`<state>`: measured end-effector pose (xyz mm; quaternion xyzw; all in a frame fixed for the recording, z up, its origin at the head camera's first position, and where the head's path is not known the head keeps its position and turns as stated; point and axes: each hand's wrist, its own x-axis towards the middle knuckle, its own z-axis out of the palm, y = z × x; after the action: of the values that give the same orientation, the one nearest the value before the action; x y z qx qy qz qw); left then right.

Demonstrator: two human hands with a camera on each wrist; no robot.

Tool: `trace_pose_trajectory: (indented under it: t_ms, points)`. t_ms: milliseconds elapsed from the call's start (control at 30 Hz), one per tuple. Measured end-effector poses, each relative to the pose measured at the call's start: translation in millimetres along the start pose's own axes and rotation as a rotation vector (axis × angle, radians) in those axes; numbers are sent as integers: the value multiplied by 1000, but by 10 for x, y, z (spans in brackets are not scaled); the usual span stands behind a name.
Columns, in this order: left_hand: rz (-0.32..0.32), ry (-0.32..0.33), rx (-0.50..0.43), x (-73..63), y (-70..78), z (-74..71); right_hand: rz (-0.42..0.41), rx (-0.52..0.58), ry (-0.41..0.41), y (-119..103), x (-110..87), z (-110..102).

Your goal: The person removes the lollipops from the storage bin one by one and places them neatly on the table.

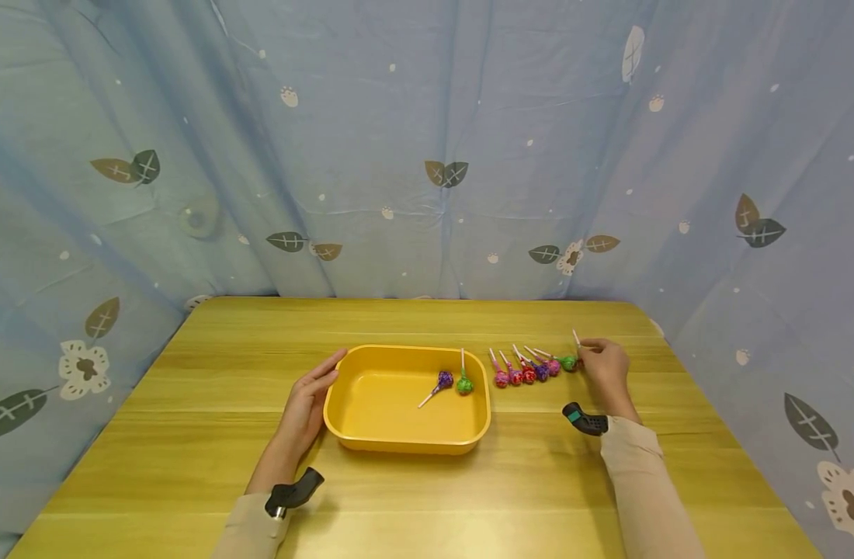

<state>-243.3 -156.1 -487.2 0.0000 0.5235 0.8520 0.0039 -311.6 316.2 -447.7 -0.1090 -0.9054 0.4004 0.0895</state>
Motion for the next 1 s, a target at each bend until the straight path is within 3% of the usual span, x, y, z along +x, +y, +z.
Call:
trace_pose_trajectory:
  t_ms: [767,1000]
  points:
    - [-1,-14,-25,11,-13,-24,18,16,-15,110,-17,51]
    - [3,-18,-23,7,-7,-21,-18,-35,-6,82,-46,5]
